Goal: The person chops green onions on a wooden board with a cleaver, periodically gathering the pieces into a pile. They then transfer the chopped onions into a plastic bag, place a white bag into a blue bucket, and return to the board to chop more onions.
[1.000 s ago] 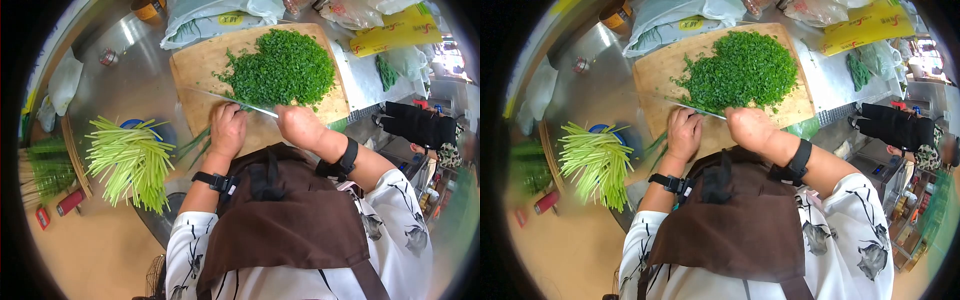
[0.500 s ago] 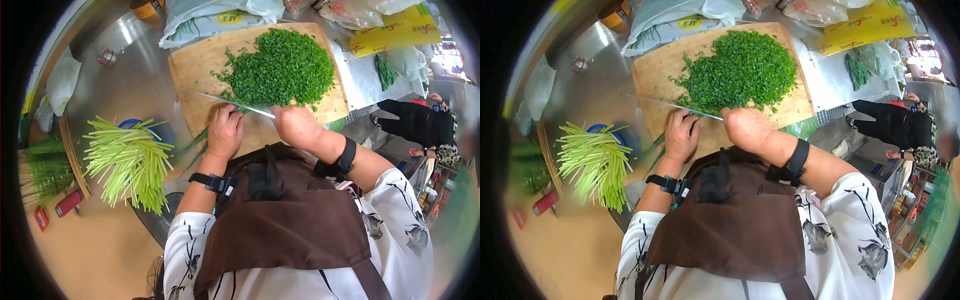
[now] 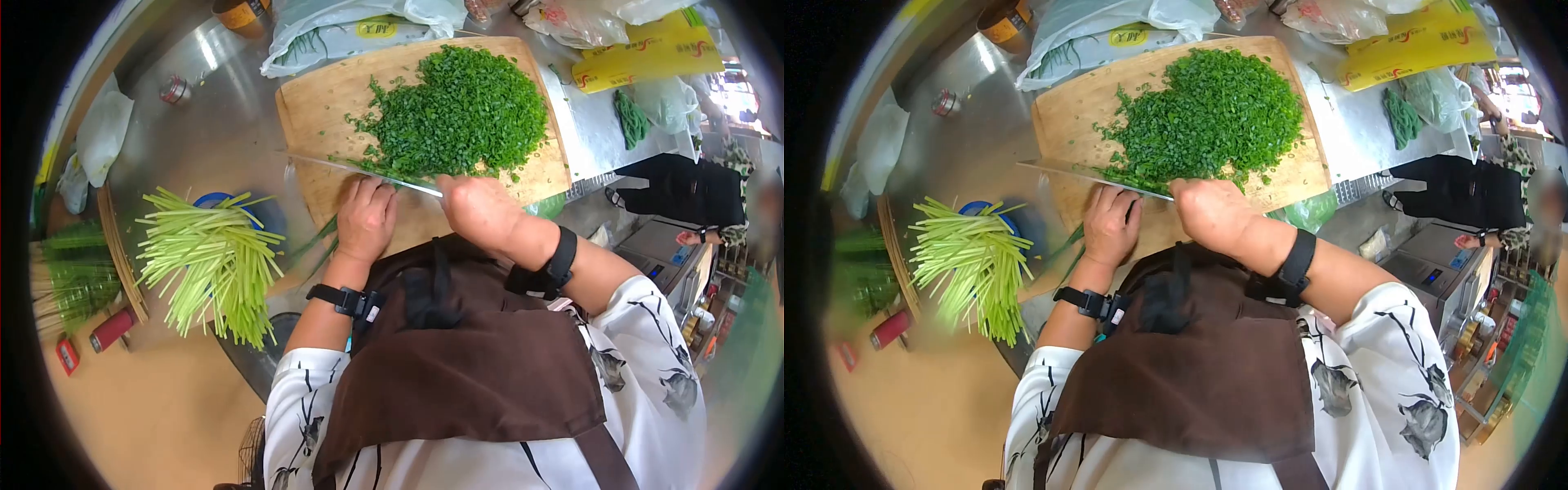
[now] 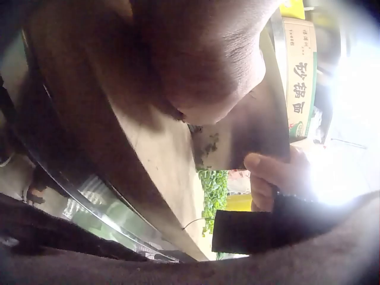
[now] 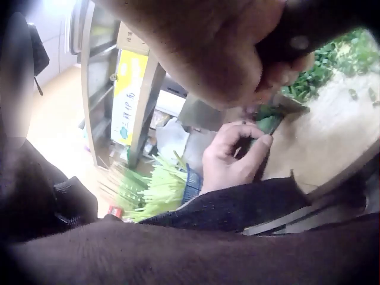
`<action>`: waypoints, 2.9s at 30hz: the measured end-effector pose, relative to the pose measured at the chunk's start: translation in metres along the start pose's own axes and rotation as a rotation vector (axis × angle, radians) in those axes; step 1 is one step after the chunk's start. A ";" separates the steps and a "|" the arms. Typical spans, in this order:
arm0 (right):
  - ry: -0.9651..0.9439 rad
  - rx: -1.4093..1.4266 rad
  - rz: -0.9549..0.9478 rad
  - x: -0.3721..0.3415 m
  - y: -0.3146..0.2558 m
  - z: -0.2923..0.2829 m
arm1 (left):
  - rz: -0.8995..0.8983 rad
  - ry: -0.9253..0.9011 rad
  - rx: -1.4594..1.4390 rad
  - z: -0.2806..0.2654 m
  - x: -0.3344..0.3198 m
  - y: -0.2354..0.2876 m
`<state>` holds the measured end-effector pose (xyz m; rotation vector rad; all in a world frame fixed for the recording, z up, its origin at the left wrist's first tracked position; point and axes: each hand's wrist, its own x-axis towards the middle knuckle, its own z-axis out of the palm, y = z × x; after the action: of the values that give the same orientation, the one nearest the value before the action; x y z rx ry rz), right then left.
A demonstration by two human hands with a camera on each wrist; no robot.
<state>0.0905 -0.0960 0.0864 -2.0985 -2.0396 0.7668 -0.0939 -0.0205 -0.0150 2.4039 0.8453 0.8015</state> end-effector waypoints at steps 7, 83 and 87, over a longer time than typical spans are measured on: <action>-0.129 -0.070 0.092 -0.042 -0.005 -0.029 | 0.049 0.098 0.040 0.002 0.005 0.002; -0.116 0.003 0.046 -0.026 -0.008 0.002 | 0.010 0.095 0.022 -0.004 -0.016 0.002; -0.041 0.060 -0.001 0.001 -0.010 0.014 | -0.003 0.073 0.014 -0.005 -0.021 0.002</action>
<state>0.0756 -0.0974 0.0781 -2.0663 -2.0121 0.8665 -0.1093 -0.0351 -0.0177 2.3976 0.8849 0.8895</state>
